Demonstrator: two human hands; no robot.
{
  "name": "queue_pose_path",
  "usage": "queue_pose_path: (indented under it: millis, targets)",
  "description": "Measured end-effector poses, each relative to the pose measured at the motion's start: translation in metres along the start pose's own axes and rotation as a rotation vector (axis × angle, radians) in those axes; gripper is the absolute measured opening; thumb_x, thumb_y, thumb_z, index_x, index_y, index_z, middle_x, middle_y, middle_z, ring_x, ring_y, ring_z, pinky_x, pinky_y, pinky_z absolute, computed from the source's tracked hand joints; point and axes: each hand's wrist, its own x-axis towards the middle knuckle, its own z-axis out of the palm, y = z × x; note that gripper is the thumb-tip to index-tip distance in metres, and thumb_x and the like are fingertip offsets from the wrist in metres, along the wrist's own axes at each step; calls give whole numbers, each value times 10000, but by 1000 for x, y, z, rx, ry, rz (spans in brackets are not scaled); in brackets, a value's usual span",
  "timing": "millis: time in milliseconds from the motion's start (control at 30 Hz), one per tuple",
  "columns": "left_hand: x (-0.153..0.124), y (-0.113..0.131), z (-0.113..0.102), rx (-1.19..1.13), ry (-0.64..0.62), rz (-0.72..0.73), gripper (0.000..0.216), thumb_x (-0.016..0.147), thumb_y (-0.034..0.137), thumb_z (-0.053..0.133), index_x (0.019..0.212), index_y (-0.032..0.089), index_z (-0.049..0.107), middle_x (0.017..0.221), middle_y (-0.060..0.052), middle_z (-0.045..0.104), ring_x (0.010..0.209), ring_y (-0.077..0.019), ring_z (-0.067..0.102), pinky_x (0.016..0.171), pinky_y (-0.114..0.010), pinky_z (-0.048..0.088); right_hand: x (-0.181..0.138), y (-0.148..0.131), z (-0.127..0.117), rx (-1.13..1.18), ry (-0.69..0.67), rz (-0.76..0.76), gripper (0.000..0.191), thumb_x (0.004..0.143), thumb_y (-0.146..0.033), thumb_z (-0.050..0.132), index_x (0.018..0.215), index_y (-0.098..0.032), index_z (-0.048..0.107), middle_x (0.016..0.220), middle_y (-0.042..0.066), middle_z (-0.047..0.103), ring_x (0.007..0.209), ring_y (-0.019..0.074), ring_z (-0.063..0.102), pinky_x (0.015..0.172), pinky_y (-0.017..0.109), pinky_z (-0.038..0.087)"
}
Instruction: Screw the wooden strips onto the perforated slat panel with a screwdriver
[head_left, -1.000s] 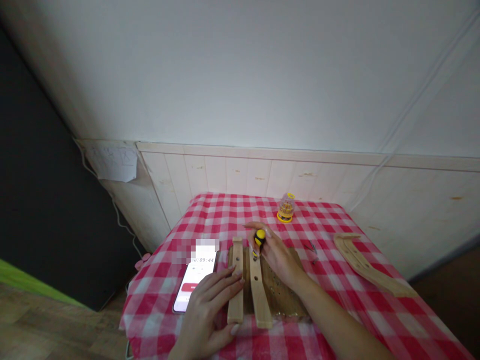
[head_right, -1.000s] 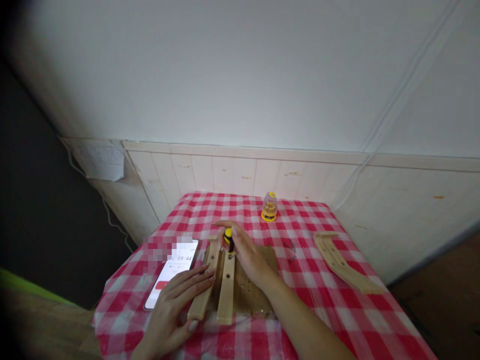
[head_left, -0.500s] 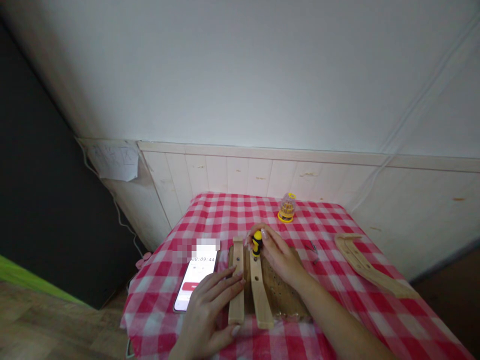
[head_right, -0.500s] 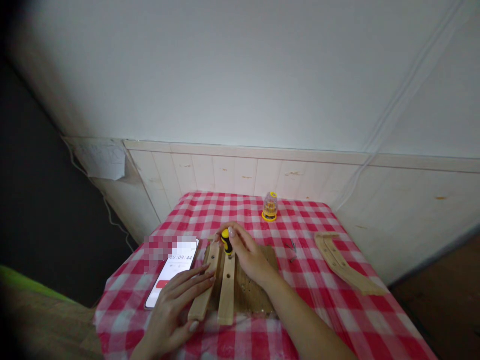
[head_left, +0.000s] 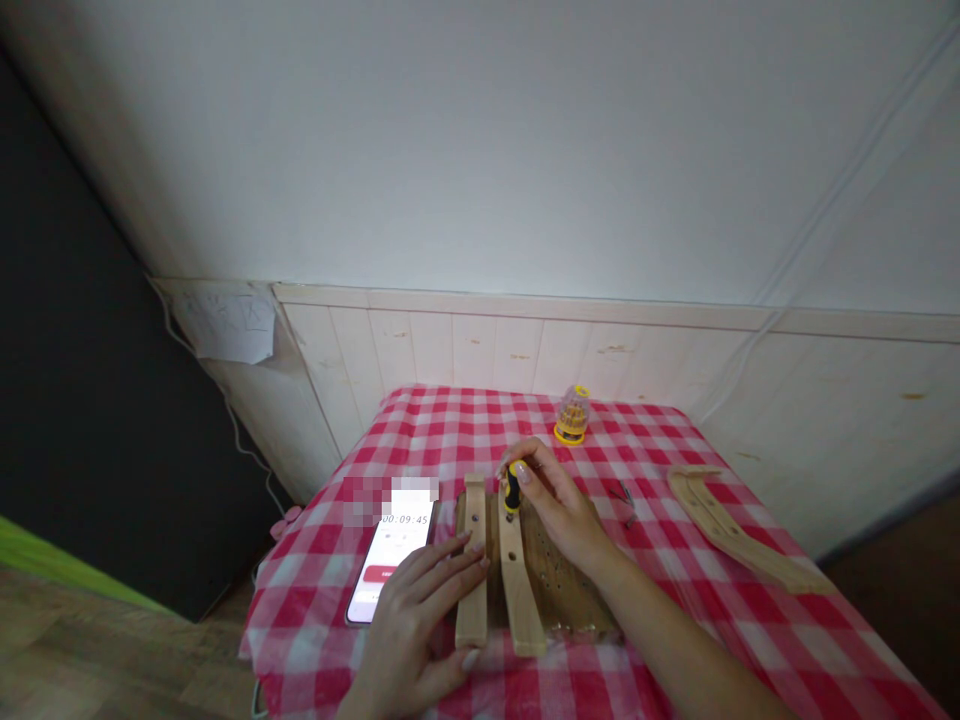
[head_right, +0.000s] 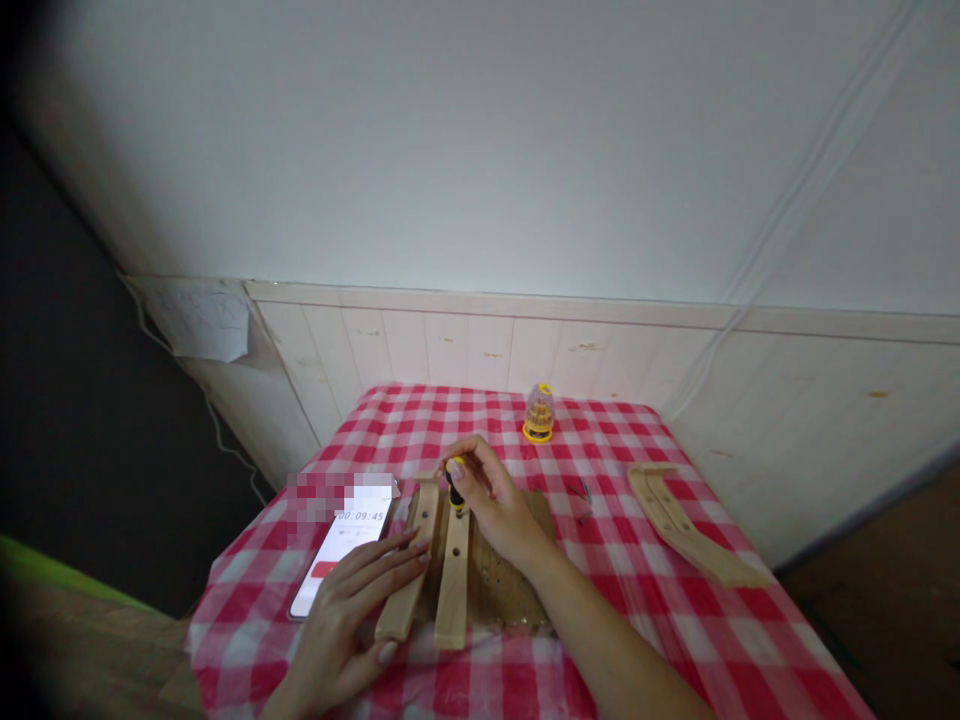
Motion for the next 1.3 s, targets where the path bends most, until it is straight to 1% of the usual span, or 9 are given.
queue_pose_path:
  millis: [167, 367, 567, 700, 767, 933, 1067, 1133, 1300]
  targets:
    - [0, 0, -1, -6, -2, 2, 588, 1083, 697, 398, 1393, 271, 657, 1336, -55, 795, 1227, -312, 763, 900, -435, 661, 0, 1, 2, 73, -26, -16, 366, 996, -645, 638, 989, -280, 629, 972, 31, 708, 934, 208, 677, 885, 359, 533]
    - [1, 0, -1, -3, -8, 0, 601, 1083, 703, 387, 1403, 268, 651, 1311, -51, 807, 1222, -313, 766, 897, -438, 669, 0, 1, 3, 175, -92, 30, 360, 1002, -636, 638, 1004, -288, 549, 873, 7, 737, 816, 203, 714, 812, 370, 551]
    - [-1, -1, 0, -11, -16, -8, 597, 1086, 695, 383, 1404, 268, 652, 1340, -65, 793, 1242, -315, 757, 913, -444, 666, 0, 4, 6, 202, -57, 33, 364, 992, -637, 656, 1011, -285, 564, 810, -25, 635, 730, 180, 603, 745, 341, 483]
    - [-4, -2, 2, -29, -24, -21, 604, 1075, 702, 406, 1412, 270, 659, 1342, -78, 791, 1261, -322, 746, 934, -444, 659, 1, 6, 9, 322, -55, 58, 522, 975, -770, 536, 1011, -264, 658, 781, -16, 539, 680, 182, 490, 668, 333, 430]
    - [-5, -2, 2, -44, -22, -32, 607, 1072, 702, 414, 1415, 268, 666, 1343, -86, 790, 1271, -325, 739, 948, -442, 653, 2, 6, 10, 346, -70, 98, 567, 969, -784, 513, 989, -248, 696, 773, -6, 529, 678, 189, 476, 657, 338, 431]
    - [-5, -1, 3, -57, -11, -41, 607, 1071, 701, 416, 1414, 271, 674, 1336, -90, 792, 1267, -326, 741, 957, -441, 650, 0, 8, 5, 189, -61, 104, 525, 997, -742, 517, 964, -259, 721, 800, 20, 604, 742, 218, 543, 714, 357, 475]
    - [-4, -1, 2, -56, -11, -38, 595, 1075, 696, 416, 1409, 275, 672, 1337, -83, 793, 1265, -322, 742, 952, -443, 651, -1, 4, 2, -23, -83, 11, 506, 1033, -714, 480, 975, -275, 725, 977, 63, 693, 947, 251, 641, 900, 399, 514]
    - [-4, -1, 2, -54, -15, -37, 591, 1074, 696, 423, 1413, 276, 667, 1343, -79, 791, 1263, -319, 743, 950, -442, 652, -1, 1, 0, -89, -98, -38, 518, 1034, -715, 476, 983, -267, 730, 1025, 78, 704, 1015, 263, 658, 952, 414, 514]
    - [-5, -3, 2, -53, -18, -32, 602, 1069, 706, 427, 1426, 278, 655, 1356, -74, 785, 1279, -317, 733, 954, -441, 652, 3, -3, -2, -183, -50, -133, 496, 1030, -692, 516, 936, -269, 758, 948, 68, 700, 1008, 271, 642, 978, 441, 487]
